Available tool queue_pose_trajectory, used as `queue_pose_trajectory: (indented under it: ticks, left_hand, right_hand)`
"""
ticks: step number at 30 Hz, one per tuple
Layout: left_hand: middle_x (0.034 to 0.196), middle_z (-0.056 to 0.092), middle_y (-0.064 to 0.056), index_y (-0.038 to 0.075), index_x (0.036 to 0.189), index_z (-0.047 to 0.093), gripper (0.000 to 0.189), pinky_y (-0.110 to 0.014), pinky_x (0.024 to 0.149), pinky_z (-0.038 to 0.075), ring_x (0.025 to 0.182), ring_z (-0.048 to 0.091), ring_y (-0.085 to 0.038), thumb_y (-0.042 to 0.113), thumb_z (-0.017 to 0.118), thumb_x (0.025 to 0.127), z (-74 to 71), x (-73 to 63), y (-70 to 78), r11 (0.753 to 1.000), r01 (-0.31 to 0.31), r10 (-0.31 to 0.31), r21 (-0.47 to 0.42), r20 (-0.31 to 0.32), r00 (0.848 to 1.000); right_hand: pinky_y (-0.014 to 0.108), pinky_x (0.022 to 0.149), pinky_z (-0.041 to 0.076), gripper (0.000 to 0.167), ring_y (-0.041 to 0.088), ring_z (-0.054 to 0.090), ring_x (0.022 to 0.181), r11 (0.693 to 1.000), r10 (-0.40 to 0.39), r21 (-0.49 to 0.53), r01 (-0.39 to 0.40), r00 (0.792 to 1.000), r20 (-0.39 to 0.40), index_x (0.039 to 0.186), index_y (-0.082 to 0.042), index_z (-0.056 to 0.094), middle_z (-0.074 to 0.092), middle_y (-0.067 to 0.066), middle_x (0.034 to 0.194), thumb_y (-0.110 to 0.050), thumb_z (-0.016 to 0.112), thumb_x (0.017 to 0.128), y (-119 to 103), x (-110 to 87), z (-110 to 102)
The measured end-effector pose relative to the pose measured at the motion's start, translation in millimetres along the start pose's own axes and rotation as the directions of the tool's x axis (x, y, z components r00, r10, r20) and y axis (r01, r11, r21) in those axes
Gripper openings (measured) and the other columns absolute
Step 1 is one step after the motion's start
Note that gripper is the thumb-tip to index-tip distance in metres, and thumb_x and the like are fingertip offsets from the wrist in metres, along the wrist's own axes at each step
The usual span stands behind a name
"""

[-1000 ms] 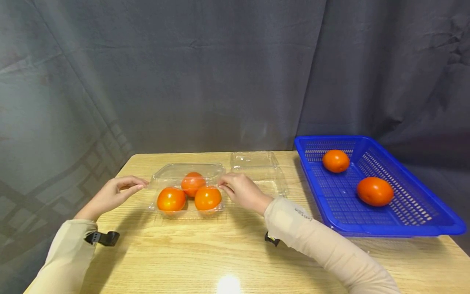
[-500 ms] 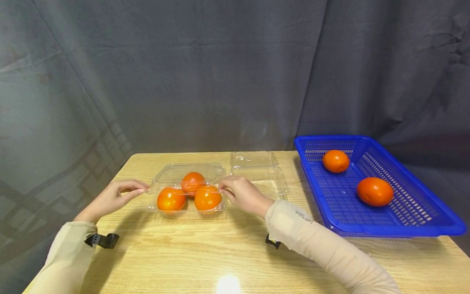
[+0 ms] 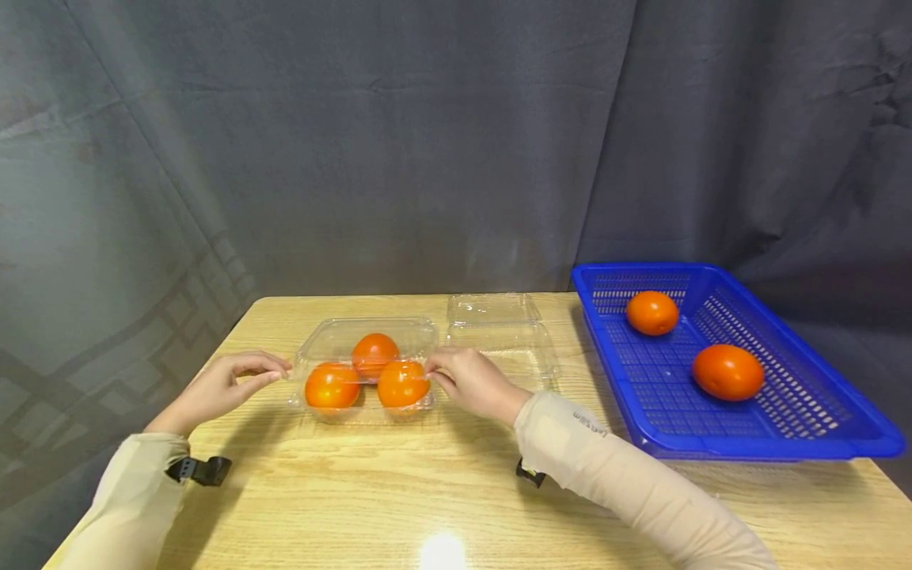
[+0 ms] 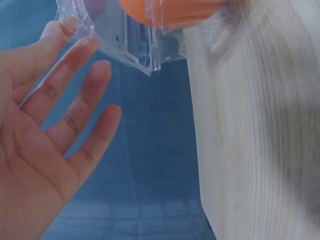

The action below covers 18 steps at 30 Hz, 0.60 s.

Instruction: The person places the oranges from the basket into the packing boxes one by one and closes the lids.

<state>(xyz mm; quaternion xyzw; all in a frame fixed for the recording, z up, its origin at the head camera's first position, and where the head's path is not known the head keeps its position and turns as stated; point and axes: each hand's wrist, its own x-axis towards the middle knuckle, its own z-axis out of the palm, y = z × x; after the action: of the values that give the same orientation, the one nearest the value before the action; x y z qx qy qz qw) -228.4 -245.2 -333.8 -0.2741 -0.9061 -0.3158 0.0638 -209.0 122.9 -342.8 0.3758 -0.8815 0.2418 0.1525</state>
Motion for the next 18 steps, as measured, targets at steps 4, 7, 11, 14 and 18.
queue_pose_trajectory:
  ticks: [4, 7, 11, 14, 18]
  left_hand:
    - [0.103, 0.071, -0.009, 0.011, 0.094, 0.073, 0.011, -0.024, 0.082, 0.053, 0.095, 0.061, -0.002, 0.013, 0.063, 0.088, 0.0, -0.2, 0.2, 1.000, 0.007, -0.007, -0.003, 0.012, 1.000]
    - [0.102, 0.071, -0.009, 0.010, 0.094, 0.073, 0.011, -0.024, 0.081, 0.053, 0.095, 0.061, -0.002, 0.013, 0.063, 0.088, 0.3, -0.6, -0.4, 1.000, -0.002, 0.002, 0.000, 0.017, 1.000]
    - [0.101, 0.071, -0.007, 0.011, 0.094, 0.073, 0.011, -0.025, 0.081, 0.053, 0.095, 0.061, -0.002, 0.013, 0.064, 0.087, 1.5, -1.4, -1.8, 1.000, -0.022, 0.022, 0.012, 0.027, 0.999]
    - [0.101, 0.072, -0.007, 0.012, 0.093, 0.073, 0.011, -0.026, 0.082, 0.054, 0.096, 0.061, -0.003, 0.013, 0.064, 0.087, 2.8, -1.7, -3.8, 0.999, -0.039, 0.038, 0.022, 0.030, 0.999]
    - [0.100, 0.072, -0.007, 0.013, 0.092, 0.072, 0.010, -0.027, 0.082, 0.054, 0.096, 0.062, -0.004, 0.011, 0.064, 0.087, 4.0, -1.9, -5.8, 0.998, -0.057, 0.056, 0.027, 0.031, 0.998]
  right_hand:
    - [0.028, 0.080, 0.056, 0.007, 0.018, 0.068, 0.087, 1.000, -0.002, -0.006, 0.002, 1.000, 0.005, 0.091, -0.004, 0.068, 0.071, 0.007, 0.092, -0.003, 0.064, 0.086, -0.1, -0.8, 1.0]
    - [0.027, 0.080, 0.056, 0.007, 0.017, 0.067, 0.086, 1.000, -0.006, -0.008, 0.006, 1.000, 0.006, 0.091, -0.005, 0.068, 0.071, 0.005, 0.091, -0.004, 0.064, 0.085, -0.9, -1.3, 1.9]
    - [0.026, 0.078, 0.056, 0.007, 0.015, 0.067, 0.085, 1.000, -0.011, -0.016, 0.011, 1.000, 0.003, 0.090, -0.007, 0.068, 0.070, 0.003, 0.090, -0.003, 0.065, 0.084, -1.4, -3.0, 4.0]
    - [0.026, 0.077, 0.056, 0.007, 0.015, 0.068, 0.085, 1.000, -0.015, -0.022, 0.015, 1.000, 0.006, 0.089, -0.008, 0.068, 0.070, 0.003, 0.090, -0.004, 0.066, 0.084, -0.8, -4.6, 6.4]
    - [0.027, 0.079, 0.056, 0.007, 0.015, 0.068, 0.086, 1.000, -0.010, -0.021, 0.010, 1.000, 0.016, 0.090, -0.008, 0.068, 0.071, 0.002, 0.091, -0.005, 0.065, 0.085, -0.3, -5.7, 8.7]
